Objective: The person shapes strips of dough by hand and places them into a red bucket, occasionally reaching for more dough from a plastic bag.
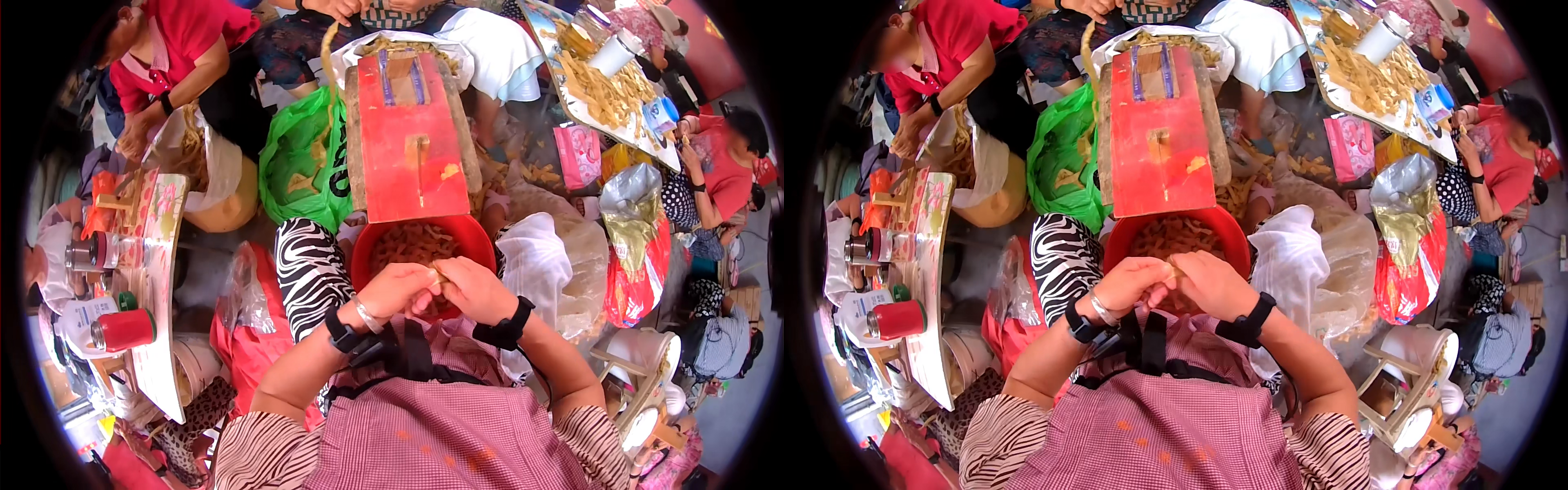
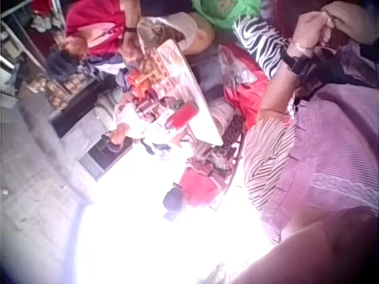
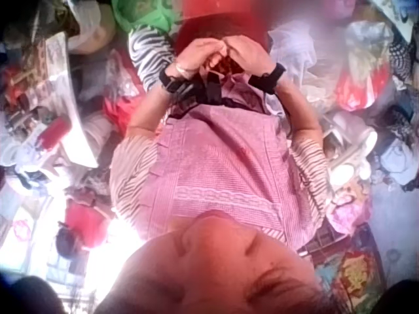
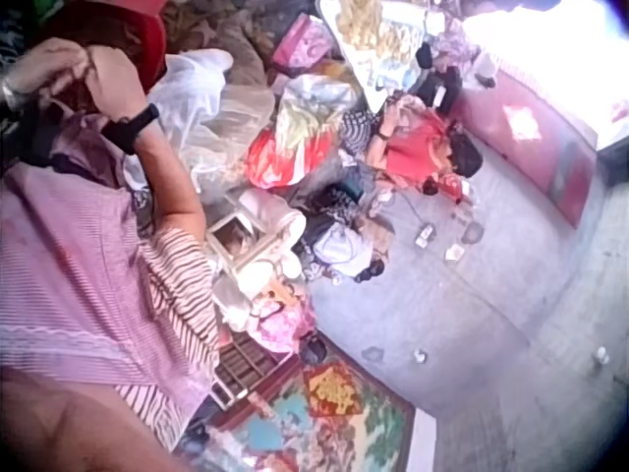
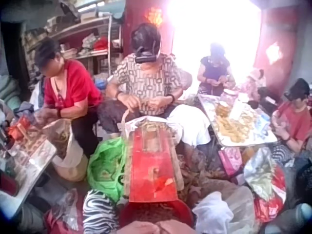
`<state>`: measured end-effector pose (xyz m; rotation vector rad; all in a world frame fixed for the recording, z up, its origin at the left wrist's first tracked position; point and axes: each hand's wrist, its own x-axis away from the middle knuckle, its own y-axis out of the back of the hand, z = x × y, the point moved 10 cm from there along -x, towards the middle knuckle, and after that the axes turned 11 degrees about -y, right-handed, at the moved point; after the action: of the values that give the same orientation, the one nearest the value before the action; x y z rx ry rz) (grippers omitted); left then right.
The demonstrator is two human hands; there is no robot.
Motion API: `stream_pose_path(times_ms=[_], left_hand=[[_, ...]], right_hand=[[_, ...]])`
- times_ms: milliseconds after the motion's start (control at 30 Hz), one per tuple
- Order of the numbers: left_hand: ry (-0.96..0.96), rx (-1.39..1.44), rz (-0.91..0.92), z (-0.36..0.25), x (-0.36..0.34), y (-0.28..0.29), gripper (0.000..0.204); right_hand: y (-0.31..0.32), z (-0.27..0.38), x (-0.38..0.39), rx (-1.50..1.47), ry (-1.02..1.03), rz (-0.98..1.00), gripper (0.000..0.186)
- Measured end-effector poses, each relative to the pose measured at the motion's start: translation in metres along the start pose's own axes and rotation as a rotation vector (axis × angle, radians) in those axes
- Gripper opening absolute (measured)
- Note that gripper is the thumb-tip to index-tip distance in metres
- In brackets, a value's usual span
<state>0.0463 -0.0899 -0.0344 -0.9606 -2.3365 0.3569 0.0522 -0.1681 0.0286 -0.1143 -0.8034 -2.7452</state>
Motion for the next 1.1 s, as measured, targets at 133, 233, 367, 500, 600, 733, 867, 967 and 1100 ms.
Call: stream_pose_path(times_ms=[133, 233, 367, 500, 600, 733, 867, 967, 1100], left_hand=[[-0.337, -0.163, -0.118, -0.031, -0.002, 0.015, 0.019], [-0.326, -0.081, 0.021, -0.028, 0.001, -0.011, 0.024], [-0.574, -0.745, -0.094, -0.046, 0.004, -0.004, 0.024], [-0.601, -0.969, -0.097, -0.047, 0.008, -0.013, 0.022], [-0.638, -0.967, -0.153, -0.049, 0.007, -0.009, 0.022], [-0.723, -0.987, -0.290, -0.067, 0.016, -0.008, 0.016], [-0.907, -1.114, -0.050, -0.088, 0.028, -0.039, 0.021], [-0.944, -1.060, 0.125, -0.082, 0.023, -0.045, 0.025], [-0.845, -1.085, 0.073, -0.073, 0.017, -0.031, 0.021]], right_hand=[[0.009, -0.041, 0.006, -0.463, -0.253, -0.078, 0.020], [-0.001, -0.038, 0.006, -0.866, -0.279, 0.058, 0.017], [-0.010, -0.059, 0.012, -0.942, -0.495, 0.001, 0.019], [-0.016, -0.065, 0.017, -0.967, -0.507, -0.006, 0.021], [-0.023, -0.069, 0.020, -1.086, -0.500, -0.049, 0.021], [-0.030, -0.069, 0.018, -1.405, -0.470, -0.012, 0.016], [-0.052, -0.069, 0.023, -1.503, -0.648, 0.357, 0.012], [-0.047, -0.075, 0.019, -1.322, -0.619, 0.327, 0.019], [-0.019, -0.060, 0.016, -0.919, -0.496, 0.044, 0.023]])
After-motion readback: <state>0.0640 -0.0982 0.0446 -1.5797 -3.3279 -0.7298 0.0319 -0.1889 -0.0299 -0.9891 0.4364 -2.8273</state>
